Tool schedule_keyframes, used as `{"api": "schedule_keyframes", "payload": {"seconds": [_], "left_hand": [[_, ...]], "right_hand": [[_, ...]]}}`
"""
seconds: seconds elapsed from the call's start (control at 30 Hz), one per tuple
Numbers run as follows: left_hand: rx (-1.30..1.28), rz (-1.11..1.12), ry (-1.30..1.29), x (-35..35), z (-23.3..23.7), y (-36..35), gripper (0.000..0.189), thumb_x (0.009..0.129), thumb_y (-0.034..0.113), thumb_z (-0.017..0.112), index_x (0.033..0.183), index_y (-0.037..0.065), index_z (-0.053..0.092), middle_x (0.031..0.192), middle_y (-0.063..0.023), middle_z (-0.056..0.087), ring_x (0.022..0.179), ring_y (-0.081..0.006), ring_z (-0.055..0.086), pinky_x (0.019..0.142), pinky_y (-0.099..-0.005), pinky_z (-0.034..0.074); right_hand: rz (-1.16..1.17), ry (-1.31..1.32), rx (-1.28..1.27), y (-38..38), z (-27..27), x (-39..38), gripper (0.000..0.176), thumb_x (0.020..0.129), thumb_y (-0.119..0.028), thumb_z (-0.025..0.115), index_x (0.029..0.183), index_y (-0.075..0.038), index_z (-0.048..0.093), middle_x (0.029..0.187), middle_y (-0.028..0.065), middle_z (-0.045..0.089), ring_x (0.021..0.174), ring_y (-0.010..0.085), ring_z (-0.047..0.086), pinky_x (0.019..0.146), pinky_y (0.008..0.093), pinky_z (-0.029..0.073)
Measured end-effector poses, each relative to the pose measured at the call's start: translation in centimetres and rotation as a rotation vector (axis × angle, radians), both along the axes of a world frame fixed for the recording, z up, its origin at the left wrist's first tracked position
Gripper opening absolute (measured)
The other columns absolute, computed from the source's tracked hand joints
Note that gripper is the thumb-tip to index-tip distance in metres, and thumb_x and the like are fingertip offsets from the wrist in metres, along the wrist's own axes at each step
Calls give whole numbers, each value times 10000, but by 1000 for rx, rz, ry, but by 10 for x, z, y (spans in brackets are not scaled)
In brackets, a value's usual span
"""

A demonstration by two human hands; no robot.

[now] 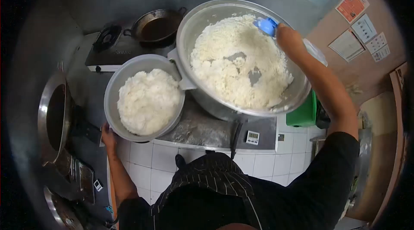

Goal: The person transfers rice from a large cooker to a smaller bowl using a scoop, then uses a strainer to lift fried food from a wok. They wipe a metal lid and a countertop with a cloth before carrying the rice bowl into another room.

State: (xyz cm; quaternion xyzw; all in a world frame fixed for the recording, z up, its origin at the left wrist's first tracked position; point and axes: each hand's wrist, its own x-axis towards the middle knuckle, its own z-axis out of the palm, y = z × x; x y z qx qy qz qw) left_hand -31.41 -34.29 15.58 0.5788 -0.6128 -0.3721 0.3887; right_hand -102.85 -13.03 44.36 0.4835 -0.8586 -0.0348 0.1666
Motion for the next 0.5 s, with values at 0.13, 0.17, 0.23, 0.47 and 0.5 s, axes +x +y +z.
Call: {"api": "schedule_keyframes", "payload": {"seconds": [0.13,0.17,0.23,0.47,0.5], "left_hand": [[-130,227,19,17,-33,49,296,870,100,481,1155,22,466,1125,-85,511,963,-175,510,773,-313,436],[-19,299,151,-6,-17,78,290,872,137,492,1140,29,473,1120,-73,513,946,-168,510,749,-311,439],[86,431,247,-18,-37,131,287,872,215,502,1102,43,490,1105,-63,519,933,-173,511,717,-329,445],[619,713,544,-75,-107,221,306,848,249,459,1121,110,460,1125,-92,501,917,-247,523,730,-389,446],[658,678,583,-87,-110,219,324,840,254,462,1131,110,451,1129,-93,496,926,-248,521,739,-388,443]], "right_hand": [[30,116,-14,-61,-20,-16,162,853,-102,370,870,-1,495,799,193,616,698,349,618,625,420,494],[29,131,39,-71,-18,-13,160,853,-101,370,880,3,488,813,198,617,723,331,625,626,407,499],[69,44,141,-83,-13,-10,169,851,-95,366,903,20,477,826,213,610,752,331,622,636,408,500],[217,-67,582,-115,-54,-40,222,820,-65,382,965,91,446,884,257,584,809,349,607,649,410,490],[223,-53,580,-120,-65,-51,222,820,-65,382,965,91,446,884,257,584,809,349,607,649,410,490]]}}
